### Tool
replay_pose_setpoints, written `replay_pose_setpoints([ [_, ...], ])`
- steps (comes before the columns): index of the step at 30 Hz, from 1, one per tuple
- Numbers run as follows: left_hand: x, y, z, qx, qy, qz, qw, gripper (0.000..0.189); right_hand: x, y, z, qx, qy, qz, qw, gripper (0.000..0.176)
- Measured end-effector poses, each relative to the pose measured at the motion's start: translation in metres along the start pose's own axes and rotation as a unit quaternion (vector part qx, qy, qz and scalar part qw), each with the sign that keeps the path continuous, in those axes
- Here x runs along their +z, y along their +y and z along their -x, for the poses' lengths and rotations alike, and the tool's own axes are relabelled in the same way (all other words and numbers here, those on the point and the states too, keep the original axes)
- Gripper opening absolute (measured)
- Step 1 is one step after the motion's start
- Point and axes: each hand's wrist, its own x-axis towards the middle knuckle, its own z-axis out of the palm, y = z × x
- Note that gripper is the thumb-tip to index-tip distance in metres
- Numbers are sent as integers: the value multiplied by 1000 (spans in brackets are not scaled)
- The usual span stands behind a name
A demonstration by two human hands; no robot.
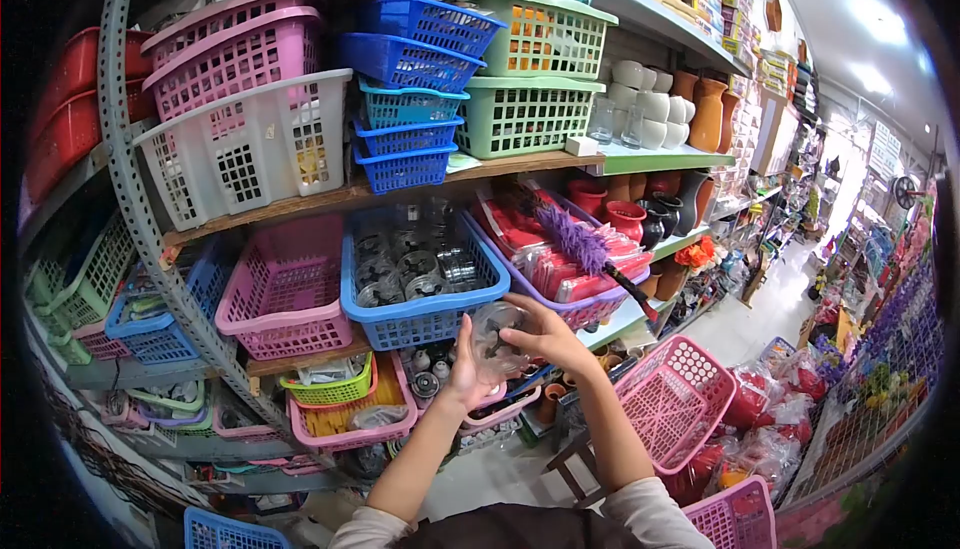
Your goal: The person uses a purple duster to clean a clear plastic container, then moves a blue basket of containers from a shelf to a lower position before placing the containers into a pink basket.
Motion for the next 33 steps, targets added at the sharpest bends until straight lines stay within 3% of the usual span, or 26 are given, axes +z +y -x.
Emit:
replay_pose_setpoints([
  [3,-15,6,-2,9,-6,-70,997,87,0,10,-1,46,-13,-32,998,41],
  [4,-38,0,-13,57,28,-200,978,85,1,15,-2,57,-10,-63,996,32],
  [5,-55,0,-18,104,63,-325,938,84,3,19,-2,56,-13,-64,996,32],
  [7,-58,34,-4,230,146,-605,748,59,7,26,-3,76,53,-117,989,21],
  [9,-44,64,12,331,220,-624,673,39,8,35,-8,52,107,-124,985,18],
  [11,-73,82,6,386,247,-695,554,27,14,18,-9,75,78,-308,945,27],
  [12,-93,86,0,380,247,-727,515,31,8,23,-11,112,68,-323,937,39],
  [13,-100,89,2,377,253,-728,513,31,6,29,-13,149,107,-361,914,43],
  [15,-112,93,4,318,204,-841,387,40,3,38,-20,173,71,-406,894,42],
  [16,-114,91,2,323,211,-848,363,49,5,37,-22,174,65,-406,895,42],
  [19,-114,88,-4,292,240,-860,344,55,11,29,-25,146,23,-483,863,47],
  [23,-119,82,-10,331,257,-845,331,55,13,26,-30,110,-48,-529,840,58],
  [25,-117,78,-8,321,261,-844,342,48,14,21,-32,114,-17,-454,883,56],
  [28,-115,70,-3,346,281,-829,337,33,10,24,-41,91,-6,-412,907,55],
  [31,-111,62,5,356,285,-822,340,33,6,23,-54,74,-3,-388,919,50],
  [33,-110,56,9,360,286,-822,335,35,4,23,-69,67,27,-303,950,50],
])
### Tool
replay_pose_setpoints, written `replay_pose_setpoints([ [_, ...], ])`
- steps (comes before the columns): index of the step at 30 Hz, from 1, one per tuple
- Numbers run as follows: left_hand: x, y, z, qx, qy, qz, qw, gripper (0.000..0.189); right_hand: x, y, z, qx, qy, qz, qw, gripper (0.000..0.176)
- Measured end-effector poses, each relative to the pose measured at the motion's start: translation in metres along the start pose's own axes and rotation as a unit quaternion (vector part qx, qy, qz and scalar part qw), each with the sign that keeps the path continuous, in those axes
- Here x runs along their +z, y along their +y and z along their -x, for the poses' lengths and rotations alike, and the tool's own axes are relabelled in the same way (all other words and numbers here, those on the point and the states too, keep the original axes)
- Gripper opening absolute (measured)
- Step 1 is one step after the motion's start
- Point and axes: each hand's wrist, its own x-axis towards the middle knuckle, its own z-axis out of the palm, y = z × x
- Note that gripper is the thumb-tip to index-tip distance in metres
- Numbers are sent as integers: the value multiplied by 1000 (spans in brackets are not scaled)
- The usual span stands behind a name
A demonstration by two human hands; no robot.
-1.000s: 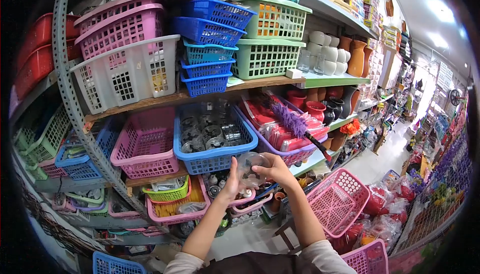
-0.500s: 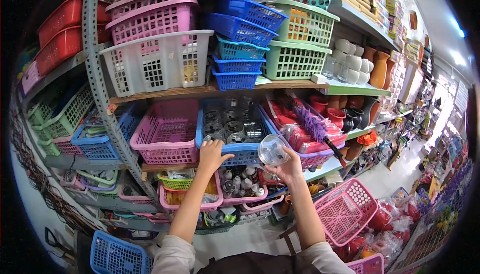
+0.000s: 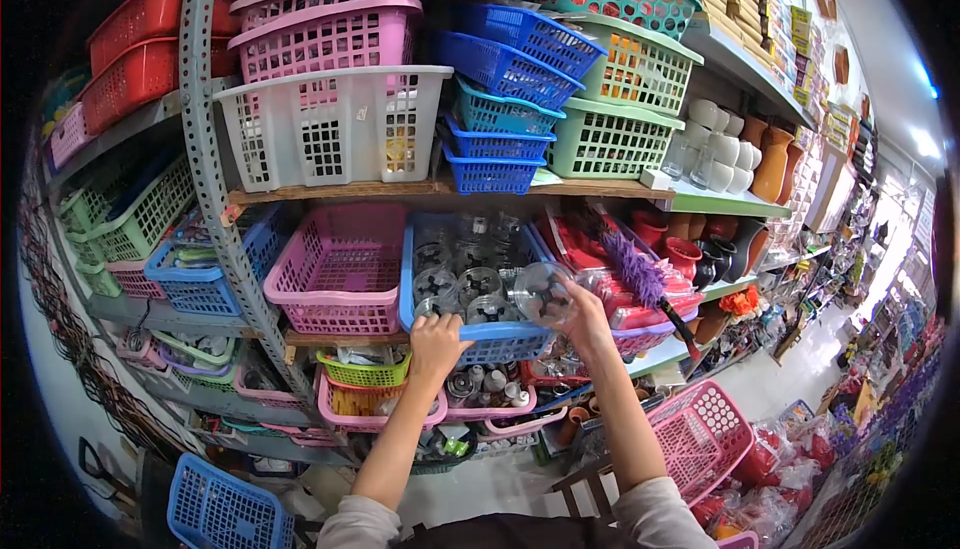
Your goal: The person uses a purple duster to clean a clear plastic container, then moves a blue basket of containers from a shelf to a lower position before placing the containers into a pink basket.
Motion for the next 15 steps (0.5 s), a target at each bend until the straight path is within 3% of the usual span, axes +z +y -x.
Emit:
replay_pose_setpoints([
  [2,-5,4,4,8,34,1,999,34,1,-2,-22,-3,4,31,1000,47],
  [4,-9,5,9,12,36,-5,999,36,-2,2,-52,-113,38,360,925,44],
  [5,-13,8,10,7,18,-3,1000,37,-6,10,-70,-181,17,393,902,48],
  [6,-17,10,11,3,0,-1,1000,37,-4,11,-80,-181,16,392,902,48],
  [8,-17,11,13,2,-3,-3,1000,38,-2,14,-98,-284,-15,581,763,43],
  [10,-16,12,14,3,27,5,1000,38,-19,29,-127,-296,-41,585,754,50],
  [12,-17,12,12,7,28,4,1000,38,-22,33,-144,-187,-93,695,688,50],
  [13,-18,12,12,8,33,3,999,37,-24,34,-149,-199,-117,747,624,54],
  [14,-17,12,12,8,39,1,999,37,-25,38,-154,-199,-117,745,625,54],
  [15,-16,11,12,8,38,0,999,37,-25,41,-158,-167,-123,792,574,56],
])
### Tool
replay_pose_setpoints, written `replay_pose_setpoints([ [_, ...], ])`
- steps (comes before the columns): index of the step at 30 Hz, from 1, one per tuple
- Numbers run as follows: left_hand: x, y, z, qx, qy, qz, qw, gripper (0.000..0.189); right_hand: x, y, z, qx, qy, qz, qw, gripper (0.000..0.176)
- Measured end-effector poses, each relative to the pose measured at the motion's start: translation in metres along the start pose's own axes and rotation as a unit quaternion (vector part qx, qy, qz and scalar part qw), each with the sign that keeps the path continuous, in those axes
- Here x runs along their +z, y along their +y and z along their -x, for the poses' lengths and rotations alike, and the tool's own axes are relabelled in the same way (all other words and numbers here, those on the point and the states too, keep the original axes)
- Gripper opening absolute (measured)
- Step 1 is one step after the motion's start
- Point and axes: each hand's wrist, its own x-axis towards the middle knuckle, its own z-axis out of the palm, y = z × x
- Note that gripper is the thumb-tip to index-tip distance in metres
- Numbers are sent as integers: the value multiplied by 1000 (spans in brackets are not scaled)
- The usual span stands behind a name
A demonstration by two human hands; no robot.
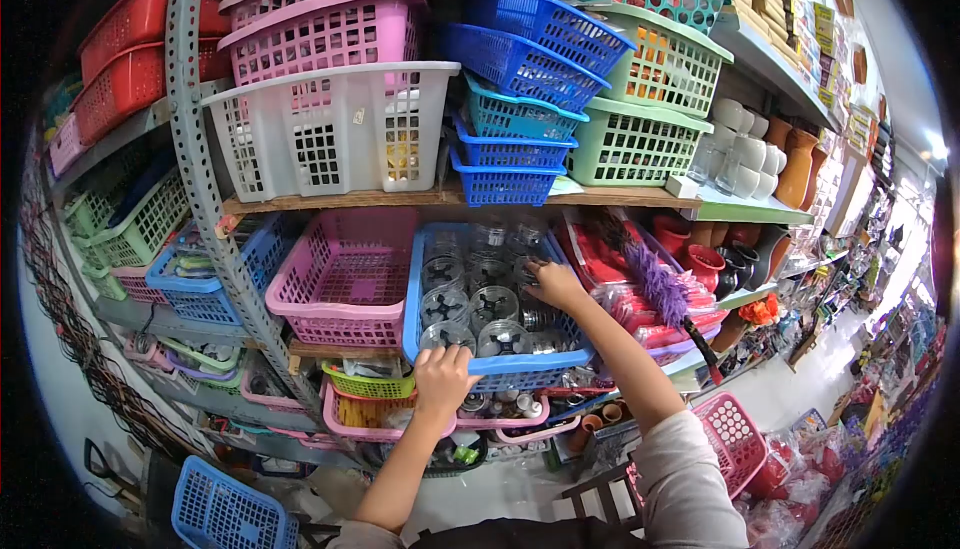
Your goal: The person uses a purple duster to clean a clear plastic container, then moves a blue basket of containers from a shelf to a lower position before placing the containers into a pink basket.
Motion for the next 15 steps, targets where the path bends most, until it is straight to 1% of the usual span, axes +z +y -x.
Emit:
replay_pose_setpoints([
  [1,1,0,1,-1,1,1,1000,37,3,1,-3,11,-44,62,997,58],
  [2,2,-1,1,-3,2,2,1000,37,8,2,-6,11,-44,61,997,58],
  [4,1,1,-1,-4,5,0,1000,37,20,8,-12,-1,-36,108,994,62],
  [8,1,1,-1,-8,-2,-4,1000,37,30,10,-23,23,-63,113,991,63],
  [10,-2,2,-3,-9,-6,-2,1000,37,39,13,-31,45,-114,147,982,67],
  [14,0,3,1,-20,-29,-13,999,40,46,28,-24,24,-96,104,990,66],
  [15,1,3,1,-18,-30,-14,999,40,38,25,-16,3,-55,99,994,65],
])
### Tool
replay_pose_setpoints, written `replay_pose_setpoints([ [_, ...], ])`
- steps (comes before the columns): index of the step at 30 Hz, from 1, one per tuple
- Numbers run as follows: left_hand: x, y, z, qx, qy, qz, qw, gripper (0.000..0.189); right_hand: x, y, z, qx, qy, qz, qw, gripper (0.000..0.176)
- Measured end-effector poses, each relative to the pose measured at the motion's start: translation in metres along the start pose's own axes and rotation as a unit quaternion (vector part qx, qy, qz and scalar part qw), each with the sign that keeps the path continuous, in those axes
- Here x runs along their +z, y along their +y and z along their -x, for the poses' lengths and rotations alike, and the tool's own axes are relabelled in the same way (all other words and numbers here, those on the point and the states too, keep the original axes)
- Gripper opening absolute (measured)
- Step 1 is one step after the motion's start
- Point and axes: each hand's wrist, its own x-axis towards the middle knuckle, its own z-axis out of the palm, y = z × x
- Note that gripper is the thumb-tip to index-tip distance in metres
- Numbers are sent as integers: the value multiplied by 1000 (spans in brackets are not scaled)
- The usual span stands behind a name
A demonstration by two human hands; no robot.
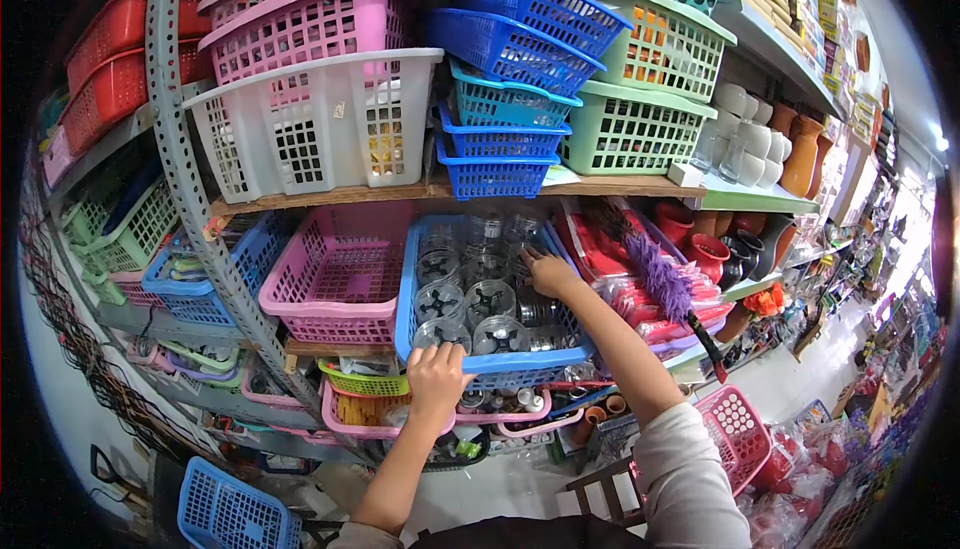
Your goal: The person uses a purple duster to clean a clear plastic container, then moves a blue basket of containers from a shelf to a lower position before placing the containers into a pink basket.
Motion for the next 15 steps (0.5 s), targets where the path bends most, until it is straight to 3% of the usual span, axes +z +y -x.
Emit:
replay_pose_setpoints([
  [2,0,0,-1,-3,-2,-3,1000,40,-18,-13,16,-16,47,-5,999,64],
  [4,-2,1,-2,-4,-7,-1,1000,39,-36,-41,41,65,168,34,983,62],
  [6,-5,1,-4,-7,-12,0,1000,39,-71,-72,78,61,108,-171,977,51],
  [8,-7,3,-6,-10,-18,-5,1000,38,-106,-108,117,110,-39,-232,966,38],
  [10,-7,4,-7,-13,-11,-3,1000,37,-78,-132,143,118,87,-168,975,34],
  [11,-6,4,-8,-18,-5,-2,1000,36,-70,-133,146,122,87,-167,974,34],
  [13,-4,5,-7,-16,-8,-7,1000,36,-51,-133,148,54,289,-73,953,27],
  [15,-4,4,-7,-16,-11,-17,1000,36,-43,-129,142,36,333,-72,939,23],
])
